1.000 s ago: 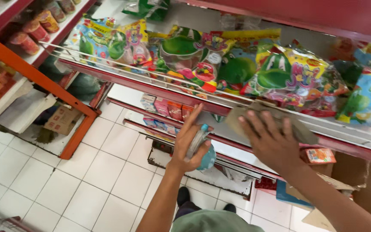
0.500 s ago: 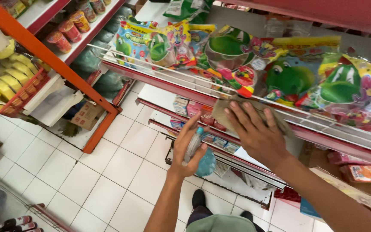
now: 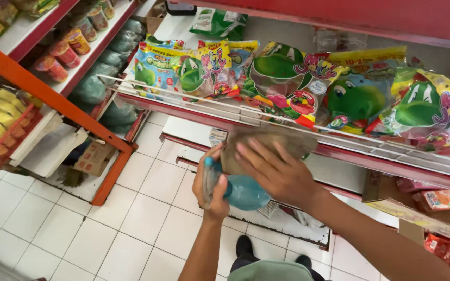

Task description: The person restocks a convenience store by taking packaged snacks and drinks from cardboard boxes and placing them on metal shelves. They use a barcode scanner to scan items before arranging them and also wipe the shelf edges with a cloth and spray bottle.

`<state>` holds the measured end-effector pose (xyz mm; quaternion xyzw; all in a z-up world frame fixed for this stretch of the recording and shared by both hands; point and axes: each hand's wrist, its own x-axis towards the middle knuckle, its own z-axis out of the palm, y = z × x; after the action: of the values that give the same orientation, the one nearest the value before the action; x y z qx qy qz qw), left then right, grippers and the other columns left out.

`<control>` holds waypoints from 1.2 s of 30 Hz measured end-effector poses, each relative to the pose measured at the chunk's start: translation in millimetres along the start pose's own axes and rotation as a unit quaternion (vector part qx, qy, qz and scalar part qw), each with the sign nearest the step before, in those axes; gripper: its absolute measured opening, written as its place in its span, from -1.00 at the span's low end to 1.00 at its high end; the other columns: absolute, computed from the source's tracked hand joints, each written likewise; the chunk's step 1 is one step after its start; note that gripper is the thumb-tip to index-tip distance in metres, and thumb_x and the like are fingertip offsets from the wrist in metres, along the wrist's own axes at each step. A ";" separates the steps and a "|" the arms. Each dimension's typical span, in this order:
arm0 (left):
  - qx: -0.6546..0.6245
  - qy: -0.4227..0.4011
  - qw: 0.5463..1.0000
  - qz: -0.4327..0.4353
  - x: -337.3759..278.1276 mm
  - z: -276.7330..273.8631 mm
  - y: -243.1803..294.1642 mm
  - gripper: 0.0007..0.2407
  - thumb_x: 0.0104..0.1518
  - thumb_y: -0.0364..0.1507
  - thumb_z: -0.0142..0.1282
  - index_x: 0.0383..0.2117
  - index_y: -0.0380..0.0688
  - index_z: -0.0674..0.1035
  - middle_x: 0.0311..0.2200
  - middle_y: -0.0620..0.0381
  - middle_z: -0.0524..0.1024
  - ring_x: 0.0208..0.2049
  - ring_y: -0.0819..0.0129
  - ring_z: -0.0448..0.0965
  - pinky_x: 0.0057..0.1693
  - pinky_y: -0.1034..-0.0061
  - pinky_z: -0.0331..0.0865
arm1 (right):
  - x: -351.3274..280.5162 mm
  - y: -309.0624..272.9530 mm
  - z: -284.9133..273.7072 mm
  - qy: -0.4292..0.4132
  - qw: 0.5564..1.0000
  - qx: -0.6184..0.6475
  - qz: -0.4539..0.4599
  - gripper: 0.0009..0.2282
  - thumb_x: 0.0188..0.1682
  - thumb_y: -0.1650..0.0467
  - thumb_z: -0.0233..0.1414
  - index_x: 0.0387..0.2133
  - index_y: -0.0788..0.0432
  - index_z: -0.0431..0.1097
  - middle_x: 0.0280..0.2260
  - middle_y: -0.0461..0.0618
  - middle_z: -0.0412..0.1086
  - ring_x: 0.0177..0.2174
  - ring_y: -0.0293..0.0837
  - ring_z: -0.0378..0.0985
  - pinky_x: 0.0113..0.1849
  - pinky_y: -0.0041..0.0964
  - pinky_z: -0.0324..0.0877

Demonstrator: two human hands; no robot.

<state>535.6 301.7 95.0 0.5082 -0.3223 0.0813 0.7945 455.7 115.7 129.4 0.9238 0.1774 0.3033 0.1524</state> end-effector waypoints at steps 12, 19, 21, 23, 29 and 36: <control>-0.061 -0.178 0.979 -0.081 -0.4 40.2 -28.4 -0.64 0.21 -0.50 0.08 0.12 -0.43 0.47 0.18 -0.19 0.50 0.22 0.15 0.50 0.35 0.35 0.32 | -57.3 10.5 -21.3 -0.062 0.979 -0.114 0.155 -0.53 -0.02 0.45 -0.02 0.22 0.01 0.40 0.25 -0.16 0.31 0.22 -0.21 0.32 0.31 -0.02 -0.17; -0.058 -0.210 0.974 -0.066 0.9 42.9 -8.0 -0.65 0.23 -0.48 0.08 0.12 -0.41 0.47 0.23 -0.22 0.45 0.27 0.13 0.49 0.39 0.35 0.30 | -73.0 17.1 -9.1 0.006 0.982 -0.123 0.143 -0.54 0.00 0.50 0.00 0.21 -0.01 0.44 0.23 -0.16 0.35 0.22 -0.15 0.35 0.34 0.10 -0.28; -0.039 -0.209 0.976 -0.055 1.3 45.2 -4.8 -0.65 0.22 -0.47 0.07 0.11 -0.42 0.48 0.23 -0.23 0.45 0.27 0.12 0.47 0.39 0.35 0.29 | -76.5 18.9 -10.2 -0.010 0.981 -0.134 0.137 -0.52 -0.03 0.50 -0.01 0.21 -0.02 0.44 0.23 -0.18 0.35 0.22 -0.18 0.35 0.34 0.09 -0.29; -0.032 -0.219 0.974 -0.044 -1.8 53.6 -0.7 -0.65 0.23 -0.47 0.08 0.11 -0.41 0.48 0.22 -0.21 0.47 0.27 0.12 0.49 0.39 0.34 0.30 | -86.1 21.2 -13.7 -0.025 0.981 -0.134 0.135 -0.52 -0.04 0.49 -0.01 0.21 -0.03 0.43 0.24 -0.19 0.34 0.23 -0.20 0.34 0.34 0.07 -0.30; -0.020 -0.307 0.949 -0.060 -12.1 115.2 15.0 -0.63 0.24 -0.44 0.08 0.13 -0.39 0.47 0.20 -0.14 0.48 0.19 0.11 0.57 0.30 0.33 0.40 | -175.1 50.0 -42.1 -0.024 0.975 -0.128 0.182 -0.53 -0.02 0.49 0.02 0.22 -0.01 0.42 0.26 -0.12 0.32 0.26 -0.16 0.31 0.35 0.10 -0.31; 0.044 -0.379 0.922 0.070 -32.1 190.3 28.8 -0.71 0.26 -0.44 0.09 0.06 -0.33 0.52 0.23 -0.14 0.46 0.39 -0.07 0.40 0.52 0.04 0.13 | -284.3 64.3 -70.3 0.138 0.910 -0.039 0.390 -0.50 -0.05 0.50 -0.09 0.23 0.35 0.27 0.30 0.41 0.15 0.35 0.34 0.05 0.35 0.37 -0.27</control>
<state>415.7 157.9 150.1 0.5114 -0.6298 -0.0481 0.5827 213.5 -48.9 64.6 0.8617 -0.1901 0.4694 0.0323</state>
